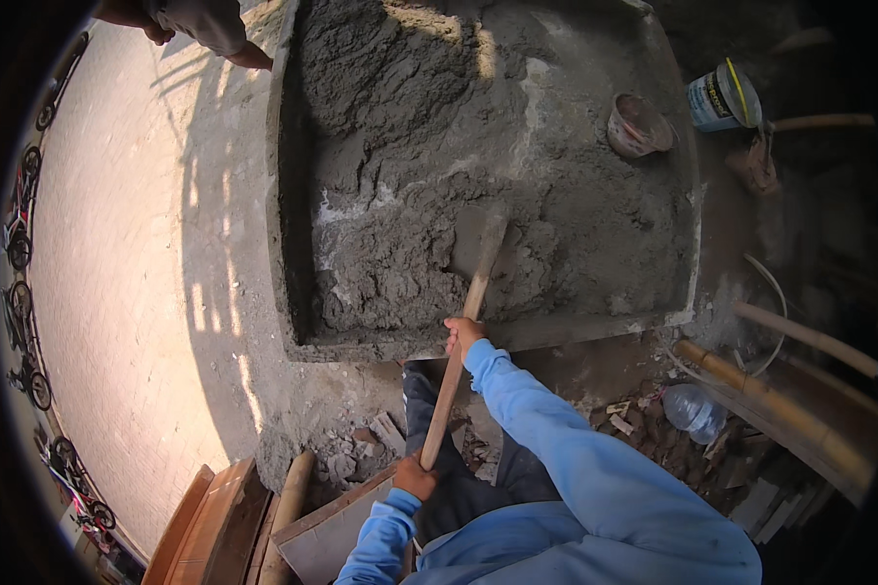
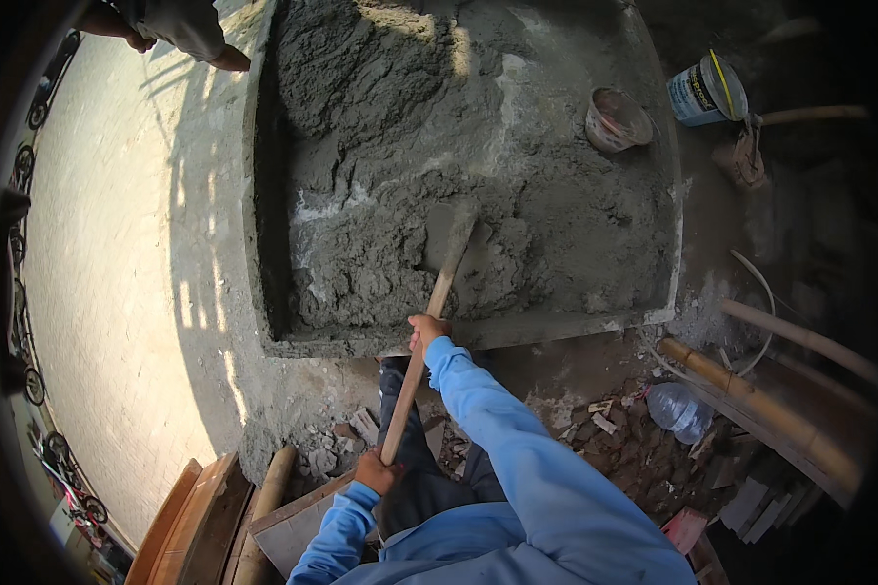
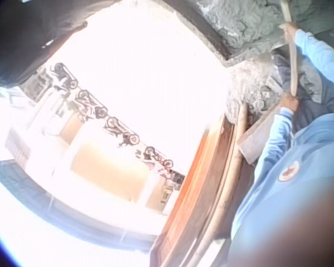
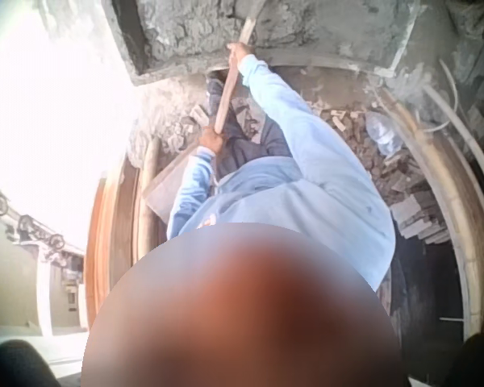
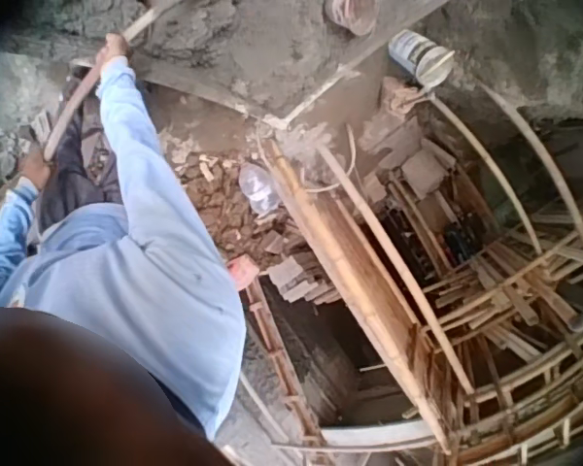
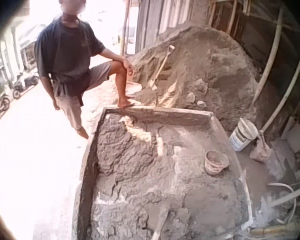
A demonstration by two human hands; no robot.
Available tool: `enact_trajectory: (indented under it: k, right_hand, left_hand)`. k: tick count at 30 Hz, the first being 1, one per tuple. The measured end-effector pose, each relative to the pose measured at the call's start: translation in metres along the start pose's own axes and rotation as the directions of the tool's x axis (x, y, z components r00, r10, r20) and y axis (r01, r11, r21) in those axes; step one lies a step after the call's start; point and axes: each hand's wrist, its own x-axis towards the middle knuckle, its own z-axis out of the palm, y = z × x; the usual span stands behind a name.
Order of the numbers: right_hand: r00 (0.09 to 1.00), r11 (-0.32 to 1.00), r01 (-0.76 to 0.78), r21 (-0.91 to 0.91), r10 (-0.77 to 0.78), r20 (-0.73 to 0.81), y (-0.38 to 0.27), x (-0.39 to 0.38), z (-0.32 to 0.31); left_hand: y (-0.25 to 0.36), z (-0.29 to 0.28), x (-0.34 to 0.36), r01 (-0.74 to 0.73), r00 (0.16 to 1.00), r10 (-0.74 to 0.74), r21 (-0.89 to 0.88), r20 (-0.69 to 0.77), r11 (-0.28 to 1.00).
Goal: The person uses a hoe to mix wet concrete in a rectangular metal tray. They repeatedly turn and fold the mixture to homogenize it. A second person stands nearby but does not assist during the clip.
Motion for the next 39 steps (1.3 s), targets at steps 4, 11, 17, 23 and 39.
enact_trajectory:
  k: [4, 11, 17, 23, 39]
  right_hand:
    - [0.982, 0.982, 0.187, 0.022, -0.187, 0.007, -0.13, -0.06, -0.034]
    - [0.975, 0.896, 0.156, -0.416, -0.207, -0.079, -0.221, -0.014, -0.071]
    - [0.966, 0.958, -0.183, -0.219, 0.218, 0.143, -0.106, 0.004, -0.124]
    - [0.99, 0.988, -0.05, 0.147, 0.029, 0.141, -0.054, -0.129, -0.088]
    - [0.988, 0.985, -0.145, 0.096, 0.139, 0.066, 0.023, -0.104, 0.013]
  left_hand:
    - [0.084, 0.041, 0.048, -0.21, 0.974, 0.201, -0.084, -0.109, 0.974]
    - [0.193, 0.097, 0.082, -0.185, 0.983, 0.177, -0.271, -0.055, 0.945]
    - [0.2, 0.069, -0.034, 0.127, 0.976, -0.033, -0.438, 0.217, 0.89]
    - [0.101, -0.009, -0.106, -0.116, 0.978, 0.129, -0.086, 0.162, 0.989]
    - [-0.05, -0.052, -0.054, -0.096, 0.988, 0.123, 0.262, -0.09, 0.96]
